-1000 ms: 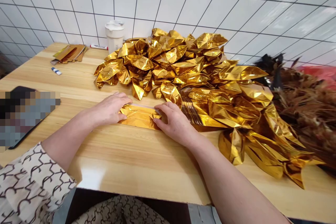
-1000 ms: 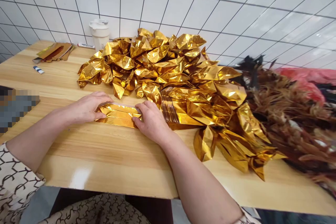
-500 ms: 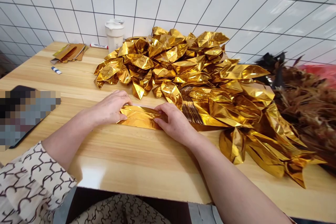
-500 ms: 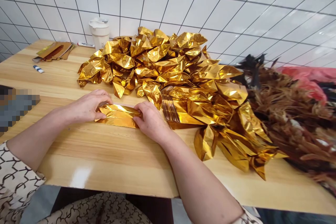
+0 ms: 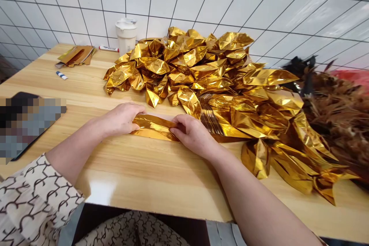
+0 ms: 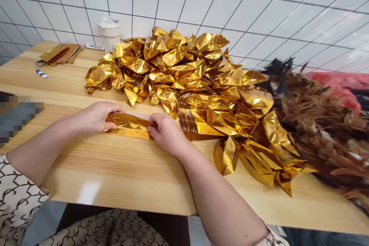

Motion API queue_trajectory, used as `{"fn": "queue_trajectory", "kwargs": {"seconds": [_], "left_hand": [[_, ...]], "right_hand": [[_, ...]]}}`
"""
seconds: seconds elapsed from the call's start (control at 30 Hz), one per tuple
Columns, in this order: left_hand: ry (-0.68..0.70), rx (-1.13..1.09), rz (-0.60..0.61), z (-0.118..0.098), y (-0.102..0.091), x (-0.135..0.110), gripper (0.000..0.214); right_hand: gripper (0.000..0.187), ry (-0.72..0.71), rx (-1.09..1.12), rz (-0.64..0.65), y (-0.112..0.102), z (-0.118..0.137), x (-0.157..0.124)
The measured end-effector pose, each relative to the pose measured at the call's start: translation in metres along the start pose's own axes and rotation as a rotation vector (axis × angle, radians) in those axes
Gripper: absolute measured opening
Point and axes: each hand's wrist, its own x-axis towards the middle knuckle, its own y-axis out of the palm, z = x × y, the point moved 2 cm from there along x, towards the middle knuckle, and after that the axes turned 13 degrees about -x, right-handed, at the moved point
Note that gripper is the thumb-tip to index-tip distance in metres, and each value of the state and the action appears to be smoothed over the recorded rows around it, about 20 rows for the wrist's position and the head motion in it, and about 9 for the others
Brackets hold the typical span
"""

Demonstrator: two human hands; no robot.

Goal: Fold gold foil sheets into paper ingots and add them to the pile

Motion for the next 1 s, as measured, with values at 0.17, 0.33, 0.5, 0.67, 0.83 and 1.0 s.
{"fn": "queue_trajectory", "kwargs": {"seconds": [0.17, 0.33, 0.5, 0.67, 0.83, 1.0], "left_hand": [[-0.028, -0.052, 0.022, 0.001, 0.000, 0.000, 0.021], [-0.053, -0.066, 0.030, 0.002, 0.001, -0.001, 0.010], [-0.031, -0.178, 0.079, 0.008, 0.003, -0.001, 0.014], [0.055, -0.208, 0.120, 0.013, 0.003, -0.001, 0.019], [0.091, -0.178, 0.189, 0.010, -0.004, -0.004, 0.021], [0.123, -0.108, 0.271, 0.000, -0.013, -0.009, 0.014]], "right_hand": [[0.009, -0.032, -0.042, 0.013, 0.000, 0.004, 0.002], [0.013, -0.078, -0.047, 0.008, 0.000, 0.006, 0.000], [0.015, -0.230, -0.113, -0.024, -0.002, 0.005, -0.003], [0.023, -0.394, -0.189, -0.029, -0.006, 0.007, -0.008], [0.026, -0.440, -0.186, 0.048, -0.015, 0.010, -0.014], [0.009, -0.434, -0.172, 0.132, -0.024, 0.010, -0.019]]}}
